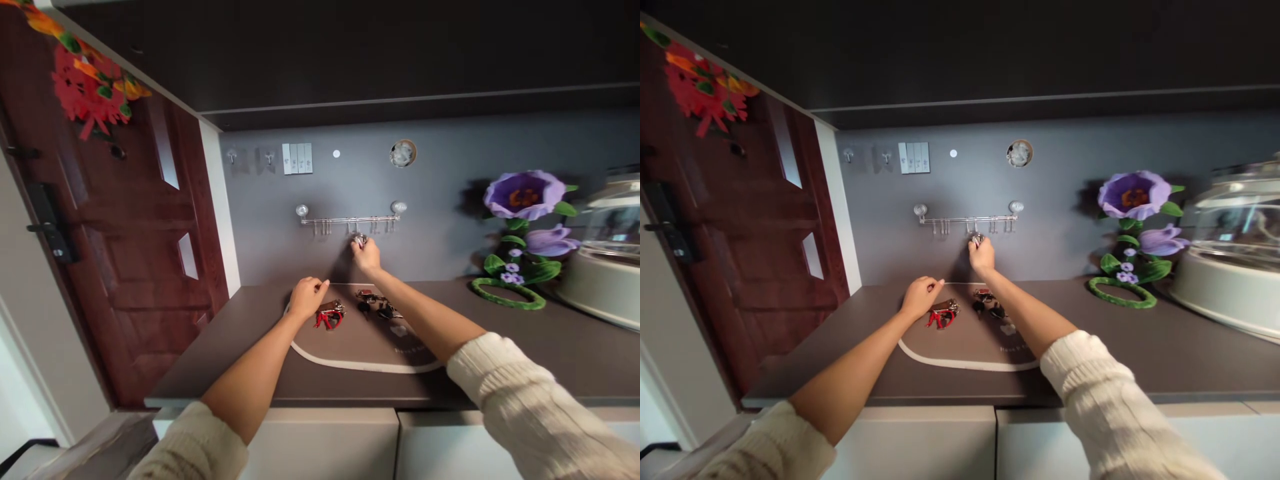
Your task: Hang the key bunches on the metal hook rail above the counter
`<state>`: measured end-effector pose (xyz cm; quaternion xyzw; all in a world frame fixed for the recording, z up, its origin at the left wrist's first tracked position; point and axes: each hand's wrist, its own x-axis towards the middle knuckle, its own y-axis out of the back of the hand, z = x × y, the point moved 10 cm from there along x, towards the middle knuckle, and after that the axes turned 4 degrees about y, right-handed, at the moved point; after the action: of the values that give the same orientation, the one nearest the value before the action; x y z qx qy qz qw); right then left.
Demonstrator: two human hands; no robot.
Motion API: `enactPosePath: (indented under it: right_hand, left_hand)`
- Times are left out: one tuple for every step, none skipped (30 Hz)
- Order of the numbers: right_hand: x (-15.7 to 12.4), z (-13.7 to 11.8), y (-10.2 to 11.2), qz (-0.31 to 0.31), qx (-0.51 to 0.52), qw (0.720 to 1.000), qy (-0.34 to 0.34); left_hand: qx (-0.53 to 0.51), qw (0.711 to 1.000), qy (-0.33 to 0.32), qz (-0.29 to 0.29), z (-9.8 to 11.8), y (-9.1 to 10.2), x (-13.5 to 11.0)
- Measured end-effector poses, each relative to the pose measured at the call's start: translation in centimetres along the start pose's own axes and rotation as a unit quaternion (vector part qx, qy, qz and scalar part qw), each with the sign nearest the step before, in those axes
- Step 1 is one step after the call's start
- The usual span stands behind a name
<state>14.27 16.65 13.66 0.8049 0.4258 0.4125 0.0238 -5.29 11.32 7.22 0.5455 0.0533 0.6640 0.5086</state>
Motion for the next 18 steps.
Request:
enactPosePath:
  right_hand:
    - [0.1, -0.3, 0.7, 0.009, 0.002, 1.000, 0.003]
    - [0.2, -0.9, 1.2, 0.015, 0.005, 1.000, 0.014]
    - [0.5, -1.6, 1.6, 0.019, 0.008, 1.000, 0.023]
    - [0.8, -2.2, 1.8, 0.020, 0.009, 0.999, 0.029]
    - [1.3, -2.8, 1.9, 0.022, 0.007, 0.999, 0.033]
    - [1.7, -3.4, 1.9, 0.025, 0.003, 0.999, 0.036]
    - [2.1, -4.0, 2.0, 0.028, 0.000, 0.999, 0.038]
    - [2.5, -4.5, 1.9, 0.027, -0.001, 0.999, 0.042]
    - [2.6, -4.9, 1.7, 0.024, -0.002, 0.999, 0.046]
    - [2.6, -5.2, 1.6, 0.018, -0.002, 0.999, 0.050]
    - [2.4, -5.4, 1.4, 0.007, -0.002, 0.999, 0.053]
    - [1.9, -5.5, 1.3, -0.006, -0.001, 0.999, 0.054]
    - [1.2, -5.3, 1.0, -0.023, 0.000, 0.998, 0.052]
    - [0.3, -5.0, 0.7, -0.046, 0.003, 0.998, 0.049]
    - [-0.7, -4.4, 0.4, -0.071, 0.007, 0.997, 0.038]
    - [-1.8, -3.8, 0.0, -0.101, 0.012, 0.994, 0.031]
    - [-2.9, -3.1, -0.5, -0.133, 0.008, 0.991, 0.029]
    - [-4.0, -2.5, -1.0, -0.166, 0.004, 0.986, 0.031]
  left_hand:
    - [0.002, 1.000, 0.001, -0.002, 0.1, 0.0, 0.0]
    - [0.004, 1.000, 0.002, -0.005, 0.1, 0.0, 0.0]
    - [0.006, 1.000, 0.004, -0.009, 0.2, -0.1, 0.0]
    - [0.009, 1.000, 0.005, -0.015, 0.2, -0.1, 0.0]
    - [0.010, 1.000, 0.005, -0.020, 0.2, -0.2, 0.0]
    - [0.012, 1.000, 0.004, -0.026, 0.2, -0.3, -0.1]
    - [0.013, 0.999, 0.004, -0.029, 0.1, -0.4, 0.0]
    - [0.014, 0.999, 0.004, -0.029, 0.1, -0.4, 0.0]
    - [0.014, 1.000, 0.006, -0.027, 0.0, -0.4, 0.0]
    - [0.014, 1.000, 0.007, -0.023, -0.2, -0.3, 0.1]
    - [0.014, 1.000, 0.009, -0.018, -0.3, -0.2, 0.1]
    - [0.013, 1.000, 0.010, -0.014, -0.4, -0.1, 0.2]
    - [0.012, 1.000, 0.010, -0.011, -0.4, 0.0, 0.2]
    - [0.009, 1.000, 0.009, -0.009, -0.5, 0.0, 0.2]
    - [0.006, 1.000, 0.007, -0.009, -0.5, 0.0, 0.2]
    - [0.003, 1.000, 0.005, -0.009, -0.5, 0.1, 0.2]
    - [-0.001, 1.000, 0.006, -0.007, -0.5, 0.2, 0.2]
    - [-0.004, 1.000, 0.007, -0.003, -0.5, 0.4, 0.1]
